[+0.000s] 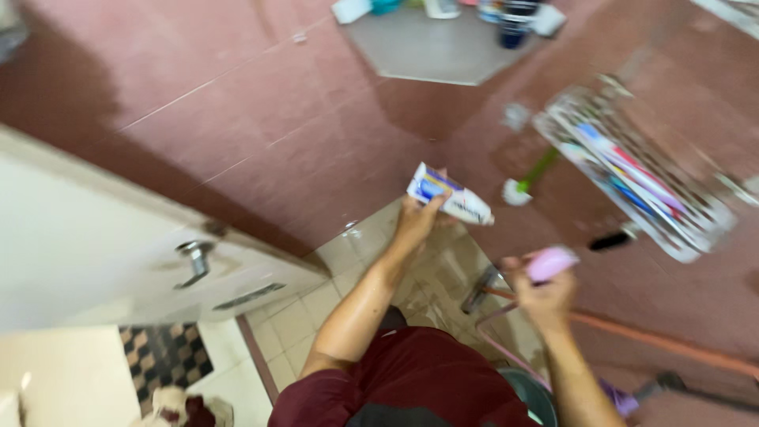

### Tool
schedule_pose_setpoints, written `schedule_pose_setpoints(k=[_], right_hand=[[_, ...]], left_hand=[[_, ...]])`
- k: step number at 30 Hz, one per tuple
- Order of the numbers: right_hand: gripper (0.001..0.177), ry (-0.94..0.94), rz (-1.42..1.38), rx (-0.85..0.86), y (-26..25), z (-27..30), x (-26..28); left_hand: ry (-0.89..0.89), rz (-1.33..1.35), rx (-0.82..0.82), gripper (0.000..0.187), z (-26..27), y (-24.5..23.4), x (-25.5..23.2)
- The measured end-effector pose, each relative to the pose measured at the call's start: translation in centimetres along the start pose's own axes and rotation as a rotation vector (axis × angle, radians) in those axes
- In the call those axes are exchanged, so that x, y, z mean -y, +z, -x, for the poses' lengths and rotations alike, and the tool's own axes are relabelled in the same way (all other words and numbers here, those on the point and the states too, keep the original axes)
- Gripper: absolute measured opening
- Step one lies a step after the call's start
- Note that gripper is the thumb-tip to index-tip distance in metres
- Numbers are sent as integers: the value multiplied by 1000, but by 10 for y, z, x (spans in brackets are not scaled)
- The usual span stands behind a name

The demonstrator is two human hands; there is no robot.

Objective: The person wipes a brown cup and a pink electronic device with a purple cloth, rinses a tube of toothpaste and a toothbrush under a water tap, and places them onto a wall-mounted metal rack.

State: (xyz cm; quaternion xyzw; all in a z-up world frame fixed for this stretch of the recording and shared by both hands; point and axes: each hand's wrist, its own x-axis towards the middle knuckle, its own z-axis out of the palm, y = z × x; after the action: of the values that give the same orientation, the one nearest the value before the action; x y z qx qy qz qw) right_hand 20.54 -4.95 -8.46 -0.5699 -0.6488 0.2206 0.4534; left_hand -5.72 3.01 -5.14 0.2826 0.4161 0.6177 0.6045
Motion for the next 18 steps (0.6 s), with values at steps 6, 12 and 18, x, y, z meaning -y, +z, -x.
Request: schedule_pose_setpoints(k=[6, 12, 18], right_hand=[[35, 208, -316, 362, 111, 19, -3], [29, 160, -438, 406, 160, 20, 12], [20, 156, -171, 447, 196, -1, 50]], left_hand=[[-295, 53, -226, 32, -16, -121, 90], [-351, 470, -225, 40, -24, -189, 119], [-267, 545, -108, 55, -38, -226, 104]])
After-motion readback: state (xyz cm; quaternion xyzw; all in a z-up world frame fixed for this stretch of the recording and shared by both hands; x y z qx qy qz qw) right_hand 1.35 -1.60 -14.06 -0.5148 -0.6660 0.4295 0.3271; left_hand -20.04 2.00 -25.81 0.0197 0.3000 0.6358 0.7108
